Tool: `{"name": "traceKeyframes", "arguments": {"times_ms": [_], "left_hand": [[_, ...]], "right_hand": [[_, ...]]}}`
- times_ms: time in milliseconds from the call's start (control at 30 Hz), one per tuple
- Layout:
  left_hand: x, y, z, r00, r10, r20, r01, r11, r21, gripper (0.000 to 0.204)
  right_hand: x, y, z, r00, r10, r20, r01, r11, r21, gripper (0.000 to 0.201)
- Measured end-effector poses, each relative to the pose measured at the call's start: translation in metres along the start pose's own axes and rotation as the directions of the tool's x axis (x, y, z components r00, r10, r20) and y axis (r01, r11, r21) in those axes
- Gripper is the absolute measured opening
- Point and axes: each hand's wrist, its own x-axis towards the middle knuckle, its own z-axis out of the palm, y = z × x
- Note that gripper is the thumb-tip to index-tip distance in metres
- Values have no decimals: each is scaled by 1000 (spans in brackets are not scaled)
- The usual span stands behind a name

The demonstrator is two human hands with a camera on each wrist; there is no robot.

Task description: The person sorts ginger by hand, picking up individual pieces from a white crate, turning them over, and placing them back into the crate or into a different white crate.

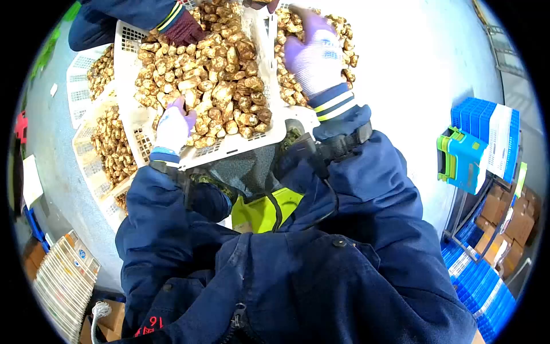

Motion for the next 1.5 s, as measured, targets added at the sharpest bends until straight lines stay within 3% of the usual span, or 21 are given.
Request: {"name": "traceKeyframes", "arguments": {"times_ms": [33, 67, 100, 133, 167, 200, 233, 300, 367, 433, 500, 567, 633, 700, 933, 1167, 1200, 1300, 1367, 1433, 1500], "left_hand": [[3, 3, -11, 997, -23, 77, 18, 998, 65, 39], [6, 5, -25, 922, -170, 349, 228, 964, -134, 44], [-3, -6, -16, 986, -80, 147, 119, 951, -284, 44], [-1, -10, -18, 978, -155, 139, 197, 902, -383, 43], [4, -14, -23, 964, -230, 136, 267, 836, -480, 42], [7, -15, -25, 943, -303, 141, 327, 753, -571, 42], [0, -11, -21, 910, -415, -6, 227, 510, -830, 40], [1, -27, -18, 979, -192, -67, 116, 796, -595, 38], [-21, -7, -34, 991, -8, 130, 47, 951, -305, 42], [-28, -14, -6, 958, 269, 100, -252, 955, -153, 55], [-34, -10, -4, 932, 359, 44, -358, 933, -24, 70], [-34, 9, -18, 959, 94, 268, -114, 991, 63, 70], [-33, 16, -22, 954, 60, 294, -94, 990, 103, 66], [-38, 10, -15, 979, 147, 143, -160, 984, 79, 62], [-27, -5, -15, 944, 214, 252, -187, 974, -129, 58], [-22, 10, -26, 925, 83, 372, -114, 991, 63, 52], [-22, -2, -23, 924, 189, 333, -171, 982, -82, 50], [-16, -10, -23, 945, 175, 277, -79, 942, -327, 41], [-21, 0, -34, 930, 54, 363, 235, 672, -702, 35], [-33, 12, -62, 929, 42, 368, 286, 547, -787, 33], [-37, 15, -73, 923, 86, 374, 270, 545, -794, 37]], "right_hand": [[-5, -11, 5, 996, 29, 85, -34, 997, 65, 45], [-9, -22, 10, 929, 158, 334, -187, 981, 57, 44], [-17, -39, 12, 876, 163, 454, -243, 962, 122, 39], [-19, -52, 18, 663, 233, 711, -383, 922, 55, 35], [-35, -39, 51, 673, -92, 734, 61, 996, 69, 34], [-46, -47, 51, 591, -181, 786, 126, 983, 132, 37], [-52, -53, 54, 463, -132, 877, 34, 991, 131, 41], [-66, -44, 67, 466, -159, 870, 167, 982, 90, 44], [-66, -40, 73, 632, -189, 751, 178, 979, 97, 55], [-63, -32, 79, 716, -115, 689, 83, 993, 79, 57], [-52, -42, 64, 622, -42, 782, 12, 999, 43, 52], [-51, -40, 65, 613, -41, 789, -11, 998, 61, 48], [-48, -43, 64, 619, -38, 784, -20, 998, 63, 44], [-46, -49, 59, 602, -22, 798, -19, 999, 43, 42], [-46, -49, 60, 637, -83, 767, -7, 994, 113, 39], [-47, -48, 60, 623, -35, 782, -35, 997, 72, 38], [-48, -48, 60, 639, -48, 767, -3, 998, 65, 38], [-47, -49, 61, 640, -77, 765, 0, 995, 101, 38], [-43, -56, 57, 629, -145, 764, -85, 964, 253, 42], [-40, -76, 49, 572, -180, 800, -226, 903, 364, 44], [-47, -82, 55, 691, -403, 600, 37, 849, 528, 52]]}}
